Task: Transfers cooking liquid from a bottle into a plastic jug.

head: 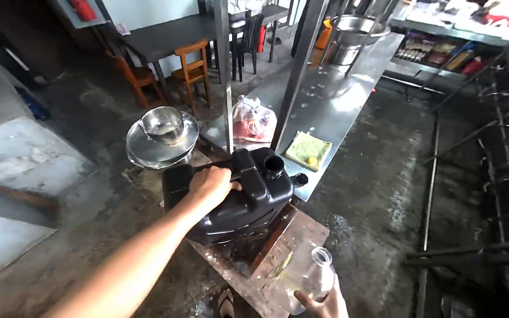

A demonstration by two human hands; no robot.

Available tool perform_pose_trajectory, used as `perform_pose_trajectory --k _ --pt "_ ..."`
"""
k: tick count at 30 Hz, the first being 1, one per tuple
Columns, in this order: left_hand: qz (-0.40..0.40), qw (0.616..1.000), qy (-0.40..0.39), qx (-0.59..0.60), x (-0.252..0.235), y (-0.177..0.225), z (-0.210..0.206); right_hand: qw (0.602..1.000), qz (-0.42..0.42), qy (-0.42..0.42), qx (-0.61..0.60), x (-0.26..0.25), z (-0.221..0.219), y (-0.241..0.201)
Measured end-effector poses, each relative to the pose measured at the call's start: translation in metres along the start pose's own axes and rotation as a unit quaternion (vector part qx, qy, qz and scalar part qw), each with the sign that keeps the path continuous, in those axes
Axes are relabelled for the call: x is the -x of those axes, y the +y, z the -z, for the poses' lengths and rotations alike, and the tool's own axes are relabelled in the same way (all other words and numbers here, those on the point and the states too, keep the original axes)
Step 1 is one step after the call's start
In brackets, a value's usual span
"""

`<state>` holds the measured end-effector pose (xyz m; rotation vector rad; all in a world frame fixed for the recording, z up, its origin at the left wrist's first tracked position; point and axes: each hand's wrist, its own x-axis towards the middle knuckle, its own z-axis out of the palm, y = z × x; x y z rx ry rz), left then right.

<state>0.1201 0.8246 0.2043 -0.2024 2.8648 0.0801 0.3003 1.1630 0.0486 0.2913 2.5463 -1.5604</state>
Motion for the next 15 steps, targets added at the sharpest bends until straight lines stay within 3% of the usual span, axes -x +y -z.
perform_pose_trajectory --k 5,15 --pt "0.067 0.997 -0.003 0.036 0.02 0.019 -0.004 1.0 -0.008 0.021 0.018 0.003 -0.003 0.0" --pt "0.119 0.991 0.03 0.053 0.051 0.04 -0.016 0.998 0.051 0.026 -0.024 -0.002 0.014 0.008"
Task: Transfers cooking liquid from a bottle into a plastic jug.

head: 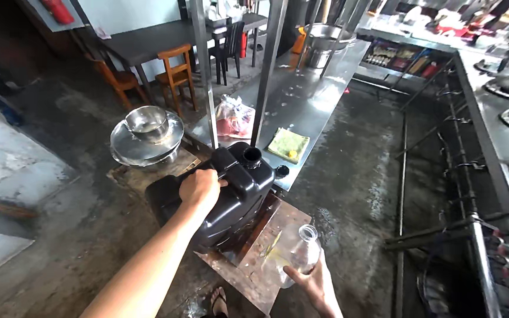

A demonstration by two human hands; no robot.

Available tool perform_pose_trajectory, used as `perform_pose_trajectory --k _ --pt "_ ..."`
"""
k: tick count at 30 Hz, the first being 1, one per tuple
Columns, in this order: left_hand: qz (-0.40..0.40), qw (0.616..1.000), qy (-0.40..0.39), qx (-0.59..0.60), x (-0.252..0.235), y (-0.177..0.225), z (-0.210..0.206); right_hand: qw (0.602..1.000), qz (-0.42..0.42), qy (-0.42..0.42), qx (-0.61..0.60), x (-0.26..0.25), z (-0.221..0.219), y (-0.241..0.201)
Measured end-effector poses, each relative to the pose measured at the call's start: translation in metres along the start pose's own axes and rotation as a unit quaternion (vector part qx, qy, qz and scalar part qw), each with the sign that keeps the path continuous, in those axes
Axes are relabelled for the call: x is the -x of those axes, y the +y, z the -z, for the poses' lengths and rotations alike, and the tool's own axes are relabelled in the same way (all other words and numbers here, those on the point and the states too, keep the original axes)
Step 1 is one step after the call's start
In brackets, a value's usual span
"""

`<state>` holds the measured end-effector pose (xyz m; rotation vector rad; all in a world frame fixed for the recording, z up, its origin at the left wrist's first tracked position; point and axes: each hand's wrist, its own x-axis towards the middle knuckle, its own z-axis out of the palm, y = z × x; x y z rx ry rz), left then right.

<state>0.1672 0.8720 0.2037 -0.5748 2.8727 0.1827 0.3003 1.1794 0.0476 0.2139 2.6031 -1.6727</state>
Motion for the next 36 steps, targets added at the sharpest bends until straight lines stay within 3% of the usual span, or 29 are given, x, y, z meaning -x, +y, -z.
perform_pose_trajectory --k 8,20,25,36 --pt "0.033 0.999 0.023 -0.011 0.026 0.014 -0.008 0.999 -0.004 -0.029 0.014 -0.023 0.01 0.024" --pt "0.028 0.996 0.069 -0.045 0.105 0.059 -0.043 0.997 0.037 -0.056 0.025 -0.025 0.029 0.047" --pt "0.02 0.993 0.096 -0.065 0.132 0.075 -0.059 0.995 0.037 -0.049 0.075 -0.014 0.05 0.047" --pt "0.029 0.996 0.061 -0.066 0.154 0.088 -0.068 0.985 0.032 -0.035 0.168 -0.009 0.082 0.017"
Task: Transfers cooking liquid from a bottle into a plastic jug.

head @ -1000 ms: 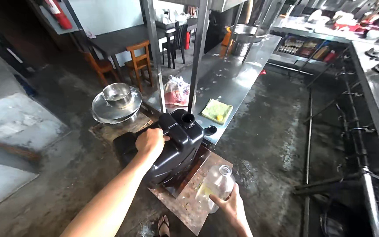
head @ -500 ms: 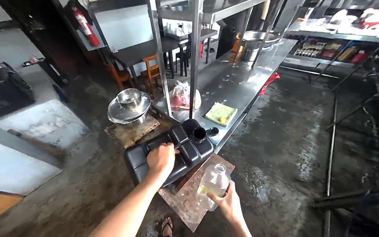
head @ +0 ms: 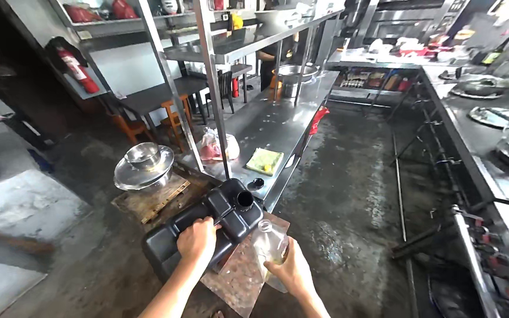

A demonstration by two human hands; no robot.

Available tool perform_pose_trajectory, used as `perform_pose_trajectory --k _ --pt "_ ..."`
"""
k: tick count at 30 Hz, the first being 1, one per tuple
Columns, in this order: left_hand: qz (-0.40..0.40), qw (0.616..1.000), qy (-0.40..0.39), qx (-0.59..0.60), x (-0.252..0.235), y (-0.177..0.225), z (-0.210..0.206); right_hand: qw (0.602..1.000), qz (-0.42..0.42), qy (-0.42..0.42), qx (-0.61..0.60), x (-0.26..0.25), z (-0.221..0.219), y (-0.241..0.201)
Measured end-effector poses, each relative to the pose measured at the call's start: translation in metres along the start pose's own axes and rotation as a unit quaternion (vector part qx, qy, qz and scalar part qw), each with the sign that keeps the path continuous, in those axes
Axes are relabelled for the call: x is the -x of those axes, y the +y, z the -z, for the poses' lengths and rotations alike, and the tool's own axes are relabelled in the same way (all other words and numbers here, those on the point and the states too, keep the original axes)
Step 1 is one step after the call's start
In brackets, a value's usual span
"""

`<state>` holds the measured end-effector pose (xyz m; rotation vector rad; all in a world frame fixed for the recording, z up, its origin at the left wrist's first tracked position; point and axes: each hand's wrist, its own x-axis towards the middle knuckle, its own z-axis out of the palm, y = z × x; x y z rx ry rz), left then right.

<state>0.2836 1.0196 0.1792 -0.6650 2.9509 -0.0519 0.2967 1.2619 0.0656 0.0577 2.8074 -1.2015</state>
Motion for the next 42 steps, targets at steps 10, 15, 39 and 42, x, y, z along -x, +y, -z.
perform_pose_trajectory --k 10,15,39,42 --pt "-0.003 0.998 -0.056 0.004 0.016 0.01 0.003 0.997 -0.033 0.01 0.069 0.012 0.026 -0.007" --pt "-0.008 0.997 -0.076 0.005 0.018 0.011 0.004 0.994 -0.025 0.024 0.1 0.017 0.027 -0.01" --pt "-0.047 0.989 -0.133 0.041 0.02 0.009 0.004 0.987 0.014 0.108 0.119 0.031 0.028 -0.012" --pt "-0.055 0.986 -0.149 0.052 0.023 0.011 0.003 0.984 0.009 0.124 0.126 0.035 0.029 -0.013"
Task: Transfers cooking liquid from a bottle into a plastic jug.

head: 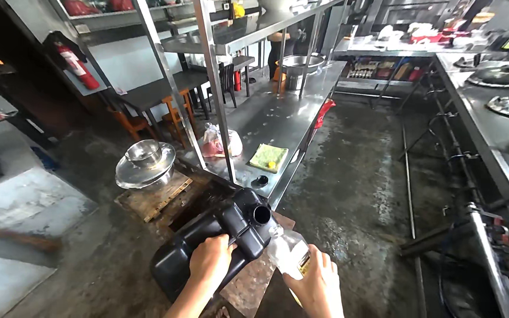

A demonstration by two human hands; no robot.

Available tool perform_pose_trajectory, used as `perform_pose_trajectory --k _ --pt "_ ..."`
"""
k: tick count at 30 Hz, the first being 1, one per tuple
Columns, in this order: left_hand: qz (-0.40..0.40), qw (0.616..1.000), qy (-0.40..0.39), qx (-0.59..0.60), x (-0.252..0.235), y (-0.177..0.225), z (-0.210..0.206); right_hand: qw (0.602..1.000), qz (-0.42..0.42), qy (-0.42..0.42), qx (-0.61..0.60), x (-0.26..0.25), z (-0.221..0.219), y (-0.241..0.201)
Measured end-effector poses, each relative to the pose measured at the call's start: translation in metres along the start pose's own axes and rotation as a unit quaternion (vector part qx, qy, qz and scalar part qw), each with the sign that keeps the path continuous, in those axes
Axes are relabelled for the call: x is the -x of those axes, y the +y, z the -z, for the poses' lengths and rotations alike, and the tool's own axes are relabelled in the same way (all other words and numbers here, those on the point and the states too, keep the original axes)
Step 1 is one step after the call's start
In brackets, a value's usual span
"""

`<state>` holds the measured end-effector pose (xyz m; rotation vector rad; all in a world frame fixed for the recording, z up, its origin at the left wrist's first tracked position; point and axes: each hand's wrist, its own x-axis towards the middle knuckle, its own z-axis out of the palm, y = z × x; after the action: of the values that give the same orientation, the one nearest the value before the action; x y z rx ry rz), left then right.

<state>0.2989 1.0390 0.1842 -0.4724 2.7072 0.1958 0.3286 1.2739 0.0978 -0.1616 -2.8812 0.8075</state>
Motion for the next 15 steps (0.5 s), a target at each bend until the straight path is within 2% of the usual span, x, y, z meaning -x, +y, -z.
perform_pose_trajectory --k 15 --pt "-0.042 0.998 -0.04 0.04 0.011 0.007 -0.025 0.997 -0.02 0.039 0.059 0.024 0.004 0.005"
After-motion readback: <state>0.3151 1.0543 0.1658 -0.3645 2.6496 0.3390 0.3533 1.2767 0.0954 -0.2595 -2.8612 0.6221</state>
